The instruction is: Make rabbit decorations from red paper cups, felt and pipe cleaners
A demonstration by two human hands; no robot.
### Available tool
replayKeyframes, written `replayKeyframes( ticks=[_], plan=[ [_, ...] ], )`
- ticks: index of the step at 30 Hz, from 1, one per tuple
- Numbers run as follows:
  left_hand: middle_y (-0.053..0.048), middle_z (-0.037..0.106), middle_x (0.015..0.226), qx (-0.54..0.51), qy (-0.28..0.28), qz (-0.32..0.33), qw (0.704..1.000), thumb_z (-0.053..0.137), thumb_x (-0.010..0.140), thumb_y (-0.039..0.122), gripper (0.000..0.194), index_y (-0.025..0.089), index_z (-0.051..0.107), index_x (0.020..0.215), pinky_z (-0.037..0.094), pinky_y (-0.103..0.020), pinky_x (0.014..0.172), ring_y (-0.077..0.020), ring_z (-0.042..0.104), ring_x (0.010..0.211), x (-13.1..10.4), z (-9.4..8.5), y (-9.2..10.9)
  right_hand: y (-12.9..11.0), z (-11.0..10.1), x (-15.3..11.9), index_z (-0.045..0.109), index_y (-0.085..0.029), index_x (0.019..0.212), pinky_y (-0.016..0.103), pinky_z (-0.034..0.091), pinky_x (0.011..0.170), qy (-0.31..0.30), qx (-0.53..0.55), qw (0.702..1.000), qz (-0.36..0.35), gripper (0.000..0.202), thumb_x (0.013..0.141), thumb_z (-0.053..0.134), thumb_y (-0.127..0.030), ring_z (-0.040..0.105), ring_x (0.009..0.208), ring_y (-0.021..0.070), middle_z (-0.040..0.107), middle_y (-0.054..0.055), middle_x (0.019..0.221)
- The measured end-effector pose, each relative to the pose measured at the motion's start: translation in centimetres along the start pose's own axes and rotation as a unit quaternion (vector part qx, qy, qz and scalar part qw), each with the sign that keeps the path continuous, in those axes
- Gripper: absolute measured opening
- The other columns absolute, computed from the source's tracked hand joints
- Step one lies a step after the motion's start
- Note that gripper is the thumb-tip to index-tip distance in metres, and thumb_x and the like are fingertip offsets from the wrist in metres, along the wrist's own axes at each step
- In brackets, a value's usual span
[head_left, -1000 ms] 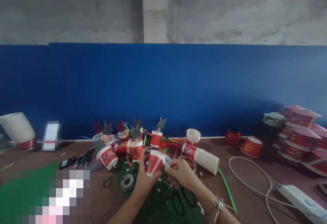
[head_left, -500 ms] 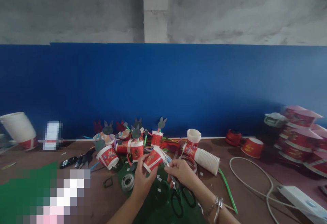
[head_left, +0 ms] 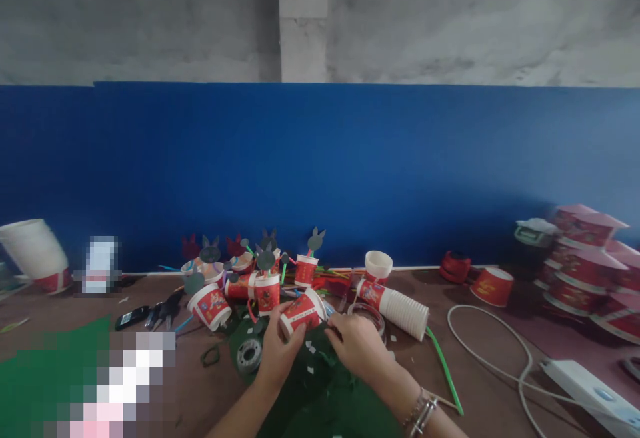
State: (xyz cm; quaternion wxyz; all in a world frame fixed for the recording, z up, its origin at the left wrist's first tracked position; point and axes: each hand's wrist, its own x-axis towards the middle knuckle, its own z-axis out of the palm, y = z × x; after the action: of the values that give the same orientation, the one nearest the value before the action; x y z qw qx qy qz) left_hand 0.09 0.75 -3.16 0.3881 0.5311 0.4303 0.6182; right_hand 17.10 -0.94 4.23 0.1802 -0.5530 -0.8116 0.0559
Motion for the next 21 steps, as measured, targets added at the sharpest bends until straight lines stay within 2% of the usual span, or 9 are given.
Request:
replayKeyframes(
  ticks=[3, 4, 6, 7, 10, 11, 13, 18, 21],
  plan=[
    [-0.009, 0.065, 0.104, -0.004, 0.004, -0.004, 1.0, 0.064, 0.073, 0.037, 0.047, 0.017, 0.049, 0.114, 0.05, -0.035, 0.082, -0.0225, 0.064, 0.092, 0.0, 0.0, 0.1, -0.1, -0.5, -0.1, 0.06, -0.017, 0.075, 0.026, 0.035, 0.059, -0.019, -0.035, 0.999, -0.017, 0.017, 0.083, 0.045, -0.022, 0.064, 0.072, 0.0215, 0.069, 0.01, 0.077],
    [-0.01, 0.064, 0.106, -0.007, 0.01, -0.002, 1.0, 0.064, 0.073, 0.036, 0.05, 0.018, 0.047, 0.116, 0.05, -0.036, 0.083, -0.0225, 0.064, 0.093, -0.1, 0.0, 0.1, -0.2, -0.6, -0.1, 0.059, -0.017, 0.072, 0.025, 0.036, 0.059, -0.016, -0.011, 1.0, -0.003, 0.016, 0.082, 0.046, -0.022, 0.064, 0.071, 0.0211, 0.069, 0.009, 0.075],
    [-0.011, 0.06, 0.113, -0.006, 0.023, 0.009, 1.0, 0.066, 0.072, 0.034, 0.058, 0.019, 0.041, 0.122, 0.048, -0.037, 0.086, -0.0227, 0.062, 0.098, -0.1, 0.1, 0.0, -0.2, -0.4, 0.1, 0.054, -0.018, 0.066, 0.024, 0.037, 0.054, -0.029, 0.105, 0.993, 0.052, 0.016, 0.079, 0.048, -0.025, 0.064, 0.062, 0.0189, 0.067, 0.006, 0.067],
    [-0.011, 0.057, 0.117, -0.005, 0.026, 0.013, 1.0, 0.068, 0.07, 0.032, 0.063, 0.02, 0.039, 0.124, 0.047, -0.037, 0.089, -0.0229, 0.06, 0.101, -0.2, 0.1, -0.1, -0.2, -0.2, 0.2, 0.05, -0.018, 0.065, 0.023, 0.037, 0.05, -0.051, 0.189, 0.977, 0.083, 0.017, 0.079, 0.049, -0.028, 0.063, 0.056, 0.0175, 0.066, 0.004, 0.062],
    [-0.01, 0.054, 0.121, -0.026, 0.021, 0.006, 0.999, 0.072, 0.067, 0.031, 0.069, 0.022, 0.037, 0.125, 0.046, -0.036, 0.09, -0.0225, 0.059, 0.105, -0.2, 0.1, -0.2, 0.3, 0.8, 0.6, 0.044, -0.02, 0.064, 0.021, 0.036, 0.039, -0.127, 0.414, 0.891, 0.135, 0.02, 0.075, 0.051, -0.035, 0.057, 0.04, 0.0146, 0.062, 0.0, 0.052],
    [-0.01, 0.054, 0.121, -0.04, 0.023, 0.001, 0.999, 0.072, 0.067, 0.031, 0.068, 0.023, 0.037, 0.125, 0.046, -0.035, 0.089, -0.022, 0.059, 0.104, -0.2, 0.2, -0.2, 0.5, 1.1, 0.7, 0.043, -0.02, 0.064, 0.021, 0.035, 0.037, -0.139, 0.455, 0.869, 0.137, 0.022, 0.073, 0.053, -0.037, 0.056, 0.039, 0.0141, 0.062, -0.001, 0.051],
    [-0.008, 0.056, 0.118, -0.059, 0.034, -0.006, 0.998, 0.072, 0.068, 0.032, 0.063, 0.024, 0.041, 0.122, 0.047, -0.032, 0.087, -0.0212, 0.06, 0.101, -0.1, 0.1, -0.2, 1.0, 1.6, 0.9, 0.043, -0.02, 0.063, 0.02, 0.034, 0.035, -0.144, 0.494, 0.847, 0.132, 0.024, 0.07, 0.057, -0.038, 0.055, 0.037, 0.0131, 0.062, -0.002, 0.049],
    [-0.003, 0.062, 0.091, -0.046, 0.087, -0.029, 0.995, 0.07, 0.069, 0.037, 0.047, 0.02, 0.048, 0.107, 0.049, -0.029, 0.073, -0.0179, 0.063, 0.081, 0.3, -0.2, 0.3, 1.3, 1.4, 0.8, 0.044, -0.019, 0.063, 0.018, 0.034, 0.033, -0.164, 0.477, 0.856, 0.116, 0.023, 0.069, 0.06, -0.034, 0.053, 0.034, 0.0114, 0.061, -0.003, 0.047],
    [-0.002, 0.063, 0.086, -0.073, 0.093, -0.043, 0.992, 0.068, 0.07, 0.04, 0.047, 0.019, 0.049, 0.108, 0.049, -0.025, 0.063, -0.0161, 0.062, 0.073, 0.2, -0.2, 0.7, 1.2, 1.0, 1.0, 0.042, -0.02, 0.067, 0.019, 0.035, 0.036, -0.115, 0.489, 0.858, 0.112, 0.024, 0.074, 0.055, -0.039, 0.055, 0.038, 0.0119, 0.061, -0.002, 0.049]
  ],
)
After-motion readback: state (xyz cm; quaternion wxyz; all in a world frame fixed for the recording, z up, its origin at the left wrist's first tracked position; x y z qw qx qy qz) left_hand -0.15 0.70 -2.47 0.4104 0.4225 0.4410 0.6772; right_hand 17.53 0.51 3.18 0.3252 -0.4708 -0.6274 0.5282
